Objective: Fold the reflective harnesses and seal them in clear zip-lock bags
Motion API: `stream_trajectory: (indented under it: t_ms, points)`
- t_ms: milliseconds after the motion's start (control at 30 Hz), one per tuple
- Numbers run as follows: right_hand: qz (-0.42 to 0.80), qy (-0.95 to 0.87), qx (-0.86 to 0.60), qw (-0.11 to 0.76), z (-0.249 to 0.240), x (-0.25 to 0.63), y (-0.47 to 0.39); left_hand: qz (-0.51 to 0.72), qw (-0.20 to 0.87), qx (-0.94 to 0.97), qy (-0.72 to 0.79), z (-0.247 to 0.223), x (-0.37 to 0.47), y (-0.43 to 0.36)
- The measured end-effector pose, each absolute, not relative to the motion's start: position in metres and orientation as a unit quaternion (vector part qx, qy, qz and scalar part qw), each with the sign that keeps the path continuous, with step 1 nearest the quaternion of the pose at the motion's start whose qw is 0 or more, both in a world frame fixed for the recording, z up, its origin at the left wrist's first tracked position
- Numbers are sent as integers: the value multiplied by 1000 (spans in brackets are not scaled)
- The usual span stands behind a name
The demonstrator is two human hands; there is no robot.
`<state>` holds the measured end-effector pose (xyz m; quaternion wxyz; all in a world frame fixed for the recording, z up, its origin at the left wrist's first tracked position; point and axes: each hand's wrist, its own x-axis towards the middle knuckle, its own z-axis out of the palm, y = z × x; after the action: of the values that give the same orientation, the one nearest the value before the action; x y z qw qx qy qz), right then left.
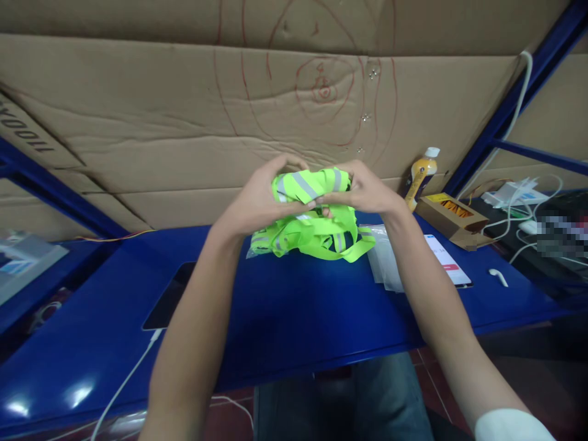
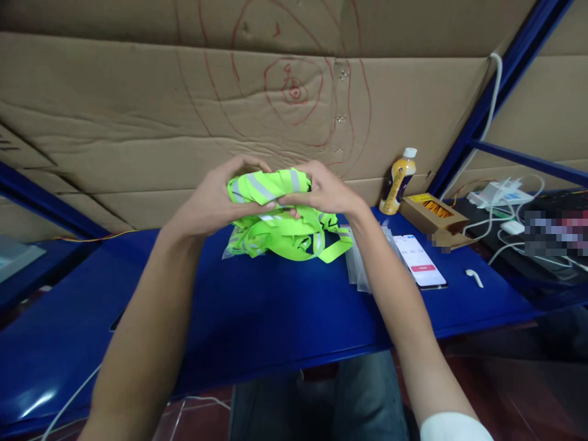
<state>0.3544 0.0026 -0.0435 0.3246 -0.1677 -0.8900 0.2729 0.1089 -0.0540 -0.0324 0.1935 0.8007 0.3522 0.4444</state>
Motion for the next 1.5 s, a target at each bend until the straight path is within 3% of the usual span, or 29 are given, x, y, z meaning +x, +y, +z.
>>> stream_trajectory:
  t_ms: [133, 233, 400, 533, 667, 800, 1033, 1133, 1333, 1400, 1500]
  points:
    - [107, -894, -158, 406, -42, 348, 2, 438, 475, 681, 343, -40, 103, -45]
    - [21, -887, -133, 442, -45, 336, 1, 467, 540, 604, 354, -42, 103, -40]
    - [37, -895, -120, 429, -40, 329, -8, 542, 480, 589, 359, -43, 101, -33]
    - [119, -878, -140, 442, -37, 339, -2, 571, 273, 702, 327, -40, 96, -35]
    - [231, -879, -146, 390, -45, 345, 9, 492, 124, 812, 288, -34, 99, -44]
    - [255, -861, -170, 407, -47, 344, 7, 507, 151, 795, 298, -40, 105, -42]
    - [55, -897, -164, 407, -44, 338, 3, 437, 478, 679, 345, -55, 100, -30]
    - [1, -902, -146, 407, -47, 336, 2, 420, 535, 631, 373, -52, 102, -34]
    - [66, -905, -135, 397, -42, 336, -4, 469, 484, 613, 412, -45, 105, -41]
    - [124, -895, -118, 413, -42, 337, -2, 487, 400, 660, 409, -42, 102, -43]
    - [225, -868, -124, 424, -47, 338, 6, 479, 192, 762, 391, -38, 102, -48]
